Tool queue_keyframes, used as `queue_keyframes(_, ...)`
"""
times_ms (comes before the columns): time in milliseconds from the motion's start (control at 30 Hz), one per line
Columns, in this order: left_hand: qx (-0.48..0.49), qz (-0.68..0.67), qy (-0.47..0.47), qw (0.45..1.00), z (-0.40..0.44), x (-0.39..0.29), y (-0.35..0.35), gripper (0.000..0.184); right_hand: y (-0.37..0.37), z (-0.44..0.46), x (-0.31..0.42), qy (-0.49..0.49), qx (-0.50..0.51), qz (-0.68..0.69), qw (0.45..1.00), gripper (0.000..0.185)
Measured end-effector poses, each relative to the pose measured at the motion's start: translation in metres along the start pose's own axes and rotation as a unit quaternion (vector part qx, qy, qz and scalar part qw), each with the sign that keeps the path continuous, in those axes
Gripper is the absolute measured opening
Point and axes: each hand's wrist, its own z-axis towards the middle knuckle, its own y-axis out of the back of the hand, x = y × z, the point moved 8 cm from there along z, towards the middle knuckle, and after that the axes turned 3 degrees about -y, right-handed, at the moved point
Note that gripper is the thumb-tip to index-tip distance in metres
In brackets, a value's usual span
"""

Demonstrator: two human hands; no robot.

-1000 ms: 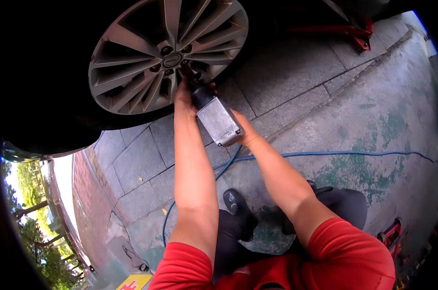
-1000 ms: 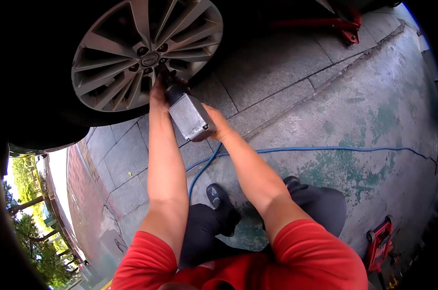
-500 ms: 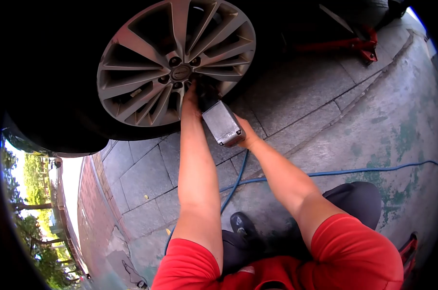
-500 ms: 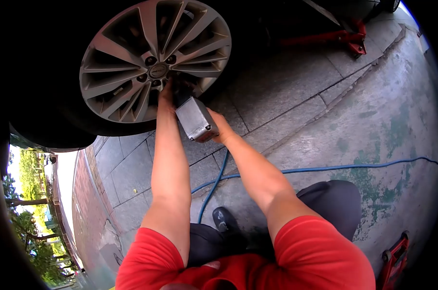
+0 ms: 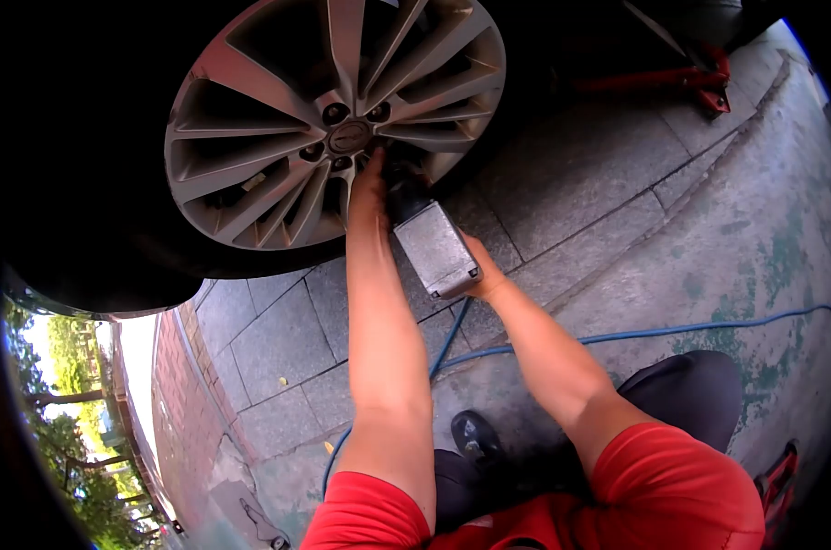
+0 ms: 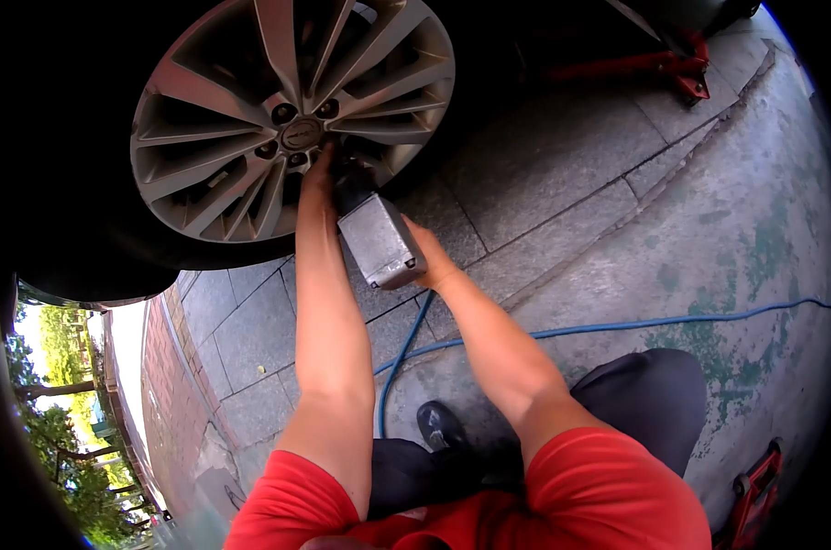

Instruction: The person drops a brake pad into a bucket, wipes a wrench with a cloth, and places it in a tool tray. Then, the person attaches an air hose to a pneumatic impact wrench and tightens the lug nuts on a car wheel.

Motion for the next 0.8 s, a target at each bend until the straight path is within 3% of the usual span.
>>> queue_keyframes(33, -0.001, 0.002, 0.002, 1.0, -0.001, 0.002, -0.004, 0.041, -0.009, 0.0, -0.019, -0.034, 0.028, 0.055, 0.998, 0.047)
queue_keyframes(67, -0.051, 0.147, -0.11, 0.982, -0.002, -0.017, -0.002, 0.043, -0.017, -0.003, -0.015, 0.048, 0.017, -0.022, 0.998, 0.046)
queue_keyframes(100, -0.098, 0.287, -0.22, 0.927, -0.008, -0.039, -0.008, 0.046, -0.026, -0.007, -0.008, 0.127, -0.006, -0.099, 0.987, 0.045)
queue_keyframes(167, -0.119, 0.334, -0.204, 0.912, -0.009, -0.042, -0.007, 0.05, -0.018, -0.022, 0.056, 0.238, -0.168, -0.31, 0.905, 0.044)
queue_keyframes(233, -0.058, 0.157, -0.128, 0.978, 0.004, -0.019, 0.004, 0.047, -0.023, -0.014, 0.026, 0.139, -0.087, -0.2, 0.966, 0.044)
queue_keyframes(267, -0.015, -0.028, -0.046, 0.998, 0.015, 0.008, 0.008, 0.045, -0.023, -0.014, 0.026, 0.141, -0.083, -0.215, 0.963, 0.044)
queue_keyframes(300, -0.014, -0.026, -0.046, 0.998, 0.02, 0.021, 0.012, 0.045, -0.022, -0.015, 0.024, 0.143, -0.079, -0.229, 0.96, 0.043)
queue_keyframes(333, 0.128, -0.177, -0.047, 0.975, 0.02, 0.031, -0.008, 0.045, -0.019, -0.015, 0.019, 0.142, -0.081, -0.229, 0.96, 0.043)
queue_keyframes(367, 0.263, -0.322, -0.045, 0.908, 0.007, 0.027, -0.029, 0.045, -0.021, -0.017, 0.015, 0.194, -0.078, -0.27, 0.94, 0.043)
queue_keyframes(433, 0.261, -0.342, -0.038, 0.902, 0.005, 0.025, -0.031, 0.048, -0.03, -0.018, -0.007, 0.248, -0.073, -0.309, 0.915, 0.042)
queue_keyframes(533, 0.259, -0.274, -0.054, 0.925, 0.004, 0.011, -0.028, 0.045, -0.046, -0.01, -0.054, 0.194, -0.034, -0.325, 0.925, 0.042)
queue_keyframes(567, 0.128, -0.119, -0.06, 0.983, 0.014, 0.006, -0.012, 0.044, -0.047, -0.015, -0.042, 0.215, -0.068, -0.362, 0.904, 0.042)
queue_keyframes(600, -0.008, 0.043, -0.066, 0.997, 0.017, -0.003, 0.006, 0.043, -0.047, -0.016, -0.031, 0.227, -0.085, -0.379, 0.893, 0.043)
queue_keyframes(633, -0.009, 0.044, -0.066, 0.997, 0.011, -0.011, 0.002, 0.043, -0.048, -0.018, -0.021, 0.238, -0.103, -0.396, 0.881, 0.043)
queue_keyframes(667, -0.066, 0.251, -0.165, 0.951, 0.002, -0.035, 0.004, 0.043, -0.05, -0.014, -0.024, 0.181, -0.065, -0.382, 0.904, 0.043)
queue_keyframes(700, -0.121, 0.443, -0.254, 0.851, -0.011, -0.055, 0.0, 0.043, -0.053, -0.012, -0.027, 0.123, -0.025, -0.367, 0.922, 0.045)
queue_keyframes(733, -0.123, 0.443, -0.254, 0.851, -0.01, -0.053, 0.005, 0.043, -0.049, -0.013, -0.01, 0.124, -0.023, -0.366, 0.922, 0.045)
queue_keyframes(767, -0.113, 0.359, -0.253, 0.891, -0.007, -0.049, 0.013, 0.044, -0.042, -0.012, -0.014, 0.049, 0.019, -0.185, 0.981, 0.048)
queue_keyframes(800, -0.101, 0.271, -0.253, 0.923, -0.002, -0.046, 0.02, 0.046, -0.043, -0.01, -0.02, 0.014, 0.043, -0.091, 0.995, 0.049)
